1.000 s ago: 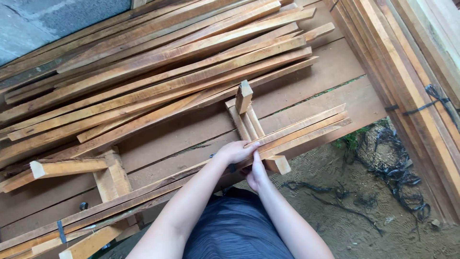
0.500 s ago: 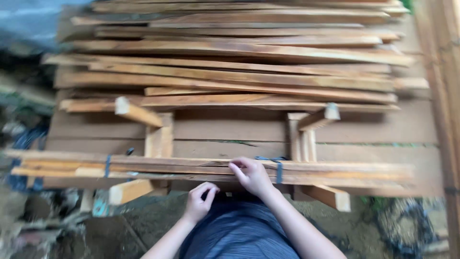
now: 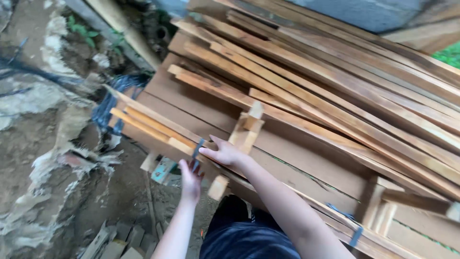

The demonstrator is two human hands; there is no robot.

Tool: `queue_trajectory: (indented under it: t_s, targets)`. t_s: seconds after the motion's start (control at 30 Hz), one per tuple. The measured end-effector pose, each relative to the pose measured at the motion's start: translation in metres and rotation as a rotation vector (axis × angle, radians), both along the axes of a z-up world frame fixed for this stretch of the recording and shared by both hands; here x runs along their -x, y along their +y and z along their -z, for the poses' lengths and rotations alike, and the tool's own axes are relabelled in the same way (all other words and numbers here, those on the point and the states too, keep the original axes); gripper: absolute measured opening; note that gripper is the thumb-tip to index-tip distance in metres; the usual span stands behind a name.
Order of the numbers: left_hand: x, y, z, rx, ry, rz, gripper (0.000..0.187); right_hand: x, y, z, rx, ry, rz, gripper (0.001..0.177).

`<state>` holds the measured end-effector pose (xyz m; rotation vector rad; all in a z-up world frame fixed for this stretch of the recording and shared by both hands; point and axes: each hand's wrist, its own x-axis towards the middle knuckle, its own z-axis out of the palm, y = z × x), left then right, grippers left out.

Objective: Organizing thin wood strips and bundling them together using plastic ties on a wooden stand.

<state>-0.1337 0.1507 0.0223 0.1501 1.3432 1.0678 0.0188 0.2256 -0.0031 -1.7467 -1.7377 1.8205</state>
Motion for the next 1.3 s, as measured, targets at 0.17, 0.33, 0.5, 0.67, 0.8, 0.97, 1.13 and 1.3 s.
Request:
queue_trajectory:
  t_s: [0.17,0.33,0.5,0.67,0.8,0.97,1.13,1.3]
  targets:
    - [-0.004,0.033,0.076,0.116,-0.1,-0.147,0.102,0.023,0.028,0.028,0.073,-0.073,-0.17,0.1]
    - [-0.011,0.032,0.102,0.131,-0.104,-0.29,0.09,0.026,0.036,0.031,0.231,-0.052,-0.152,0.105]
    - [-0.016,0.028,0.142,0.09,-0.062,-0.411,0.084,0.033,0.047,-0.009,0.379,0.107,0.004,0.095]
    - [-0.015,0.038,0.108,0.124,-0.143,-0.382,0.078,0.03,0.043,0.053,0.427,0.124,0.048,0.094]
    - [-0.004,0.037,0.112,0.176,-0.169,-0.25,0.089,0.021,0.041,0.08,0.313,0.11,0.034,0.092]
    - [0.021,0.024,0.091,0.146,-0.014,0.025,0.094,-0.005,0.012,0.043,0.112,0.014,-0.017,0.094]
    - [0.064,-0.044,0.107,-0.032,0.498,0.383,0.054,-0.093,-0.069,-0.002,0.063,-0.095,0.045,0.086]
    - [0.057,-0.112,0.104,0.063,0.696,1.248,0.039,-0.188,-0.168,-0.03,0.168,-0.397,0.256,0.078]
